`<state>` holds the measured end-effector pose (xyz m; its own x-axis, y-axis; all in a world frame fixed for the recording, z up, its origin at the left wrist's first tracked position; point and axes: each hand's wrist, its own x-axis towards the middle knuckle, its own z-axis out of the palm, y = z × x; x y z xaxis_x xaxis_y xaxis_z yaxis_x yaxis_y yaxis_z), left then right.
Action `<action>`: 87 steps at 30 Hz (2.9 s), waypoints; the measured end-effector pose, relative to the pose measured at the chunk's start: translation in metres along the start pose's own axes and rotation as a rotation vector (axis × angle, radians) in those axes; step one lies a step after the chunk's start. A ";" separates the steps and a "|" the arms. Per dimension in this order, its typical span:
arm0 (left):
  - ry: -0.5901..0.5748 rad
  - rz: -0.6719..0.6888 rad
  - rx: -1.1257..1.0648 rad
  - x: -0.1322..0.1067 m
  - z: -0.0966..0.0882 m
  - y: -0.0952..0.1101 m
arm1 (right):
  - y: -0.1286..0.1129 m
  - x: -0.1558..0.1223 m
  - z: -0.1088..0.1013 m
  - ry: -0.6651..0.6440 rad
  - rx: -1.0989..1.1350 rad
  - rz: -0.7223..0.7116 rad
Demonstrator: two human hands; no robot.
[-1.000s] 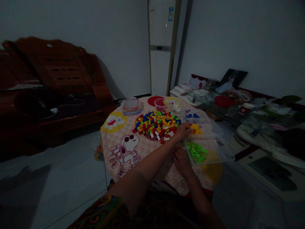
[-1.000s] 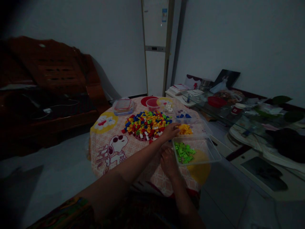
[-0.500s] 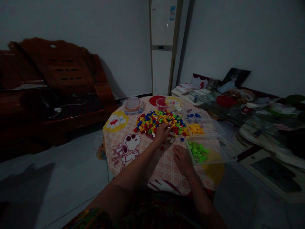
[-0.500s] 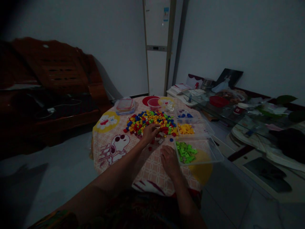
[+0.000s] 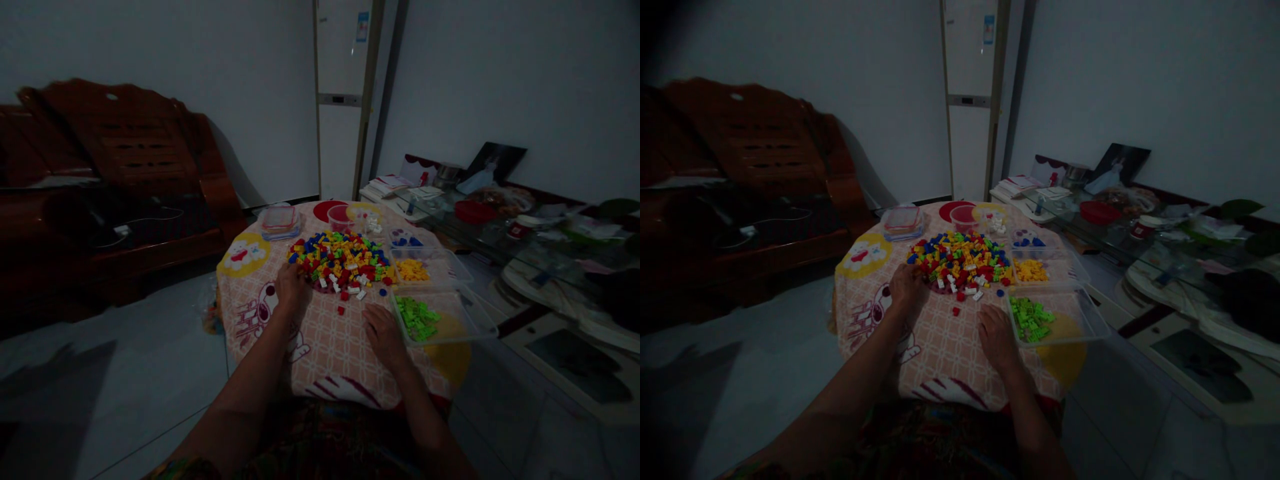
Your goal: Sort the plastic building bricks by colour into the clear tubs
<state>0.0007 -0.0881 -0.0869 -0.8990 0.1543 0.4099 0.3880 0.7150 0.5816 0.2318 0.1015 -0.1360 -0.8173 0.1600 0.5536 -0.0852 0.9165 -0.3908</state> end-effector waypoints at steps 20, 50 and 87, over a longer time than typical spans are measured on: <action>-0.094 0.050 -0.376 0.000 0.010 0.069 | -0.004 0.001 -0.002 0.007 -0.012 0.000; -0.044 -0.013 -0.345 -0.014 0.028 0.043 | -0.002 0.001 -0.001 0.003 -0.023 -0.015; -0.533 0.275 -0.728 -0.028 0.085 0.206 | 0.000 0.001 0.001 -0.026 0.015 0.014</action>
<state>0.0884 0.1127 -0.0384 -0.6613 0.6748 0.3276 0.4702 0.0326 0.8820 0.2311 0.1011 -0.1360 -0.8332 0.1627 0.5286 -0.0821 0.9088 -0.4091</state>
